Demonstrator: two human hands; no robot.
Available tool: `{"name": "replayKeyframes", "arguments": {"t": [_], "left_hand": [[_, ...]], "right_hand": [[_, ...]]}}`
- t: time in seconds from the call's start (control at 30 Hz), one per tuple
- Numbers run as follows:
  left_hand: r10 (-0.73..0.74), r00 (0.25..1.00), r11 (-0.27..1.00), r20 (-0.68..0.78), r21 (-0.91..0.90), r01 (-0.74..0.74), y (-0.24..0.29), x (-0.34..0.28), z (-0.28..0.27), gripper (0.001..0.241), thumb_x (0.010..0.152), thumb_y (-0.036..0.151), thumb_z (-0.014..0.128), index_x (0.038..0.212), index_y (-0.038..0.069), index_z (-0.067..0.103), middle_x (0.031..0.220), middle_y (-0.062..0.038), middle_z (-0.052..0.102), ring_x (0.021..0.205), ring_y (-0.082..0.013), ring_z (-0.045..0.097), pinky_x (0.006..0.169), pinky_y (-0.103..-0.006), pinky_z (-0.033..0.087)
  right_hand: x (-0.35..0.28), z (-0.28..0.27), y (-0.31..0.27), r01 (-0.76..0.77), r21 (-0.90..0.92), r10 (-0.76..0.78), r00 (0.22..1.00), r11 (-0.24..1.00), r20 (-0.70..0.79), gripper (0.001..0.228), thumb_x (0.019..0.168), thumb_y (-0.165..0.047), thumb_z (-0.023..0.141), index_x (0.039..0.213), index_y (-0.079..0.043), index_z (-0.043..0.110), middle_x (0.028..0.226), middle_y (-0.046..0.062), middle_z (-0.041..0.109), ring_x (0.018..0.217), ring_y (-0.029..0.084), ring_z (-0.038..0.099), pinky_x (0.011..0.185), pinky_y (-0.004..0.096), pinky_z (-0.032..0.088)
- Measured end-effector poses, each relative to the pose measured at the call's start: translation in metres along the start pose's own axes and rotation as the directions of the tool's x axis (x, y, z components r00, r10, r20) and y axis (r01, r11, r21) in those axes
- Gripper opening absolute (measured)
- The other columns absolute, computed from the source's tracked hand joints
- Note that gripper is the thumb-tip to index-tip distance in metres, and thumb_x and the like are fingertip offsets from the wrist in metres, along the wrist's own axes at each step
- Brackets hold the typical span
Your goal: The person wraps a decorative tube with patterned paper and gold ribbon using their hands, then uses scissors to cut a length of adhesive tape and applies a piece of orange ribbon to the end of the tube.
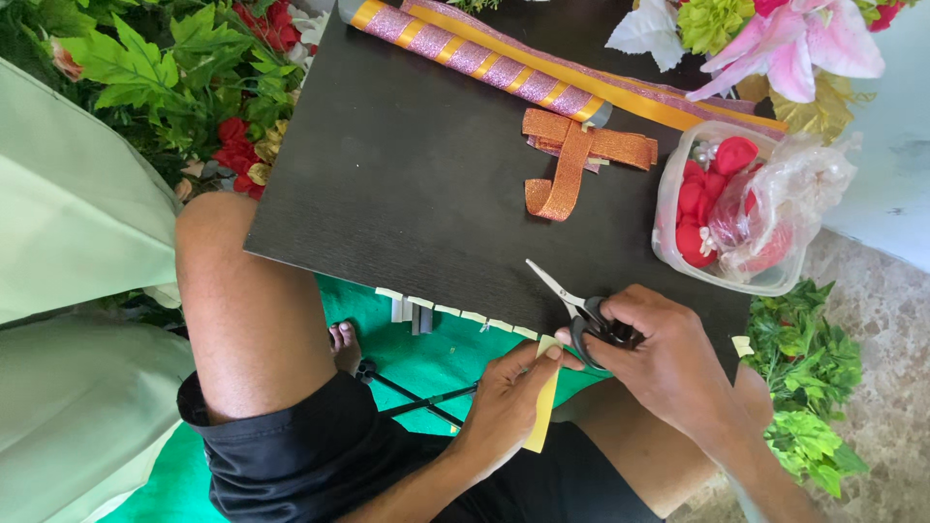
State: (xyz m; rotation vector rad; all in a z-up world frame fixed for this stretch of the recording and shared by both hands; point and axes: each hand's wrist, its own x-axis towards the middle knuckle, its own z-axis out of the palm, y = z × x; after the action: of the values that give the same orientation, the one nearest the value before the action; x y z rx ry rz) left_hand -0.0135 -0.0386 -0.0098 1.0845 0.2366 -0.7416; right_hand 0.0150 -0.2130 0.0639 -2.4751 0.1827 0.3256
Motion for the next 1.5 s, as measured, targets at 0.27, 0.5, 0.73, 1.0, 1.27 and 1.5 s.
{"name": "replayKeyframes", "arguments": {"t": [0.27, 0.5, 0.73, 1.0, 1.27, 1.5], "left_hand": [[0.111, 0.994, 0.991, 0.016, -0.072, -0.109, -0.003, 0.002, 0.001, 0.032, 0.105, 0.031, 0.059, 0.097, 0.008, 0.080, 0.105, 0.001, 0.077, 0.111, -0.0102, 0.068, 0.107, -0.0270, 0.048], [0.078, 0.997, 0.997, 0.019, -0.006, -0.078, 0.010, -0.002, 0.000, 0.033, 0.104, 0.033, 0.058, 0.096, 0.010, 0.079, 0.111, 0.000, 0.079, 0.115, -0.0112, 0.068, 0.109, -0.0280, 0.045], [-0.043, 0.999, 0.998, -0.019, -0.048, 0.042, -0.002, 0.001, -0.001, 0.036, 0.100, 0.040, 0.062, 0.100, 0.010, 0.082, 0.104, 0.002, 0.077, 0.108, -0.0088, 0.069, 0.099, -0.0232, 0.045], [-0.192, 0.981, 0.980, -0.008, 0.044, 0.192, -0.007, -0.002, -0.008, 0.038, 0.098, 0.045, 0.058, 0.110, 0.015, 0.079, 0.109, 0.003, 0.078, 0.103, -0.0065, 0.061, 0.091, -0.0204, 0.040], [-0.198, 0.980, 0.979, 0.008, 0.061, 0.197, 0.016, -0.012, -0.007, 0.041, 0.103, 0.048, 0.057, 0.097, 0.015, 0.080, 0.066, 0.003, 0.036, 0.060, -0.0101, 0.038, 0.058, -0.0264, 0.029], [-0.156, 0.988, 0.985, 0.009, 0.072, 0.155, 0.013, -0.010, -0.007, 0.041, 0.104, 0.045, 0.058, 0.092, 0.013, 0.081, 0.074, 0.001, 0.043, 0.063, -0.0113, 0.042, 0.060, -0.0264, 0.033]], "right_hand": [[0.001, 0.006, 0.001, 0.013, -0.105, -0.014, 1.000, 0.994, -0.012, 0.028, 0.084, -0.025, 0.085, 0.071, -0.009, 0.065, 0.072, -0.001, 0.052, 0.063, 0.013, 0.044, 0.060, 0.031, 0.036], [0.004, 0.010, -0.012, -0.151, -0.248, 0.151, 0.988, 0.957, -0.017, 0.041, 0.084, -0.038, 0.082, 0.064, -0.011, 0.058, 0.073, -0.002, 0.049, 0.063, 0.018, 0.044, 0.062, 0.034, 0.038], [0.005, 0.006, 0.001, -0.139, -0.269, 0.158, 0.986, 0.953, 0.050, 0.033, 0.086, -0.038, 0.080, 0.074, -0.012, 0.063, 0.078, -0.001, 0.054, 0.065, 0.019, 0.052, 0.064, 0.036, 0.040], [0.001, 0.000, 0.035, 0.035, -0.346, 0.006, 0.993, 0.938, 0.117, 0.034, 0.085, -0.038, 0.080, 0.073, -0.013, 0.059, 0.076, 0.002, 0.052, 0.064, 0.024, 0.054, 0.067, 0.039, 0.042], [-0.008, -0.056, 0.039, -0.202, -0.122, 0.232, 0.732, 0.972, 0.640, 0.053, 0.094, -0.052, 0.079, 0.065, -0.012, 0.058, 0.057, 0.000, 0.046, 0.054, 0.012, 0.038, 0.056, 0.033, 0.034], [0.006, -0.070, 0.036, -0.376, -0.040, 0.219, 0.447, 0.926, 0.867, 0.054, 0.104, -0.033, 0.076, 0.061, -0.006, 0.056, 0.050, 0.010, 0.063, 0.044, 0.016, 0.047, 0.052, 0.034, 0.042]]}}
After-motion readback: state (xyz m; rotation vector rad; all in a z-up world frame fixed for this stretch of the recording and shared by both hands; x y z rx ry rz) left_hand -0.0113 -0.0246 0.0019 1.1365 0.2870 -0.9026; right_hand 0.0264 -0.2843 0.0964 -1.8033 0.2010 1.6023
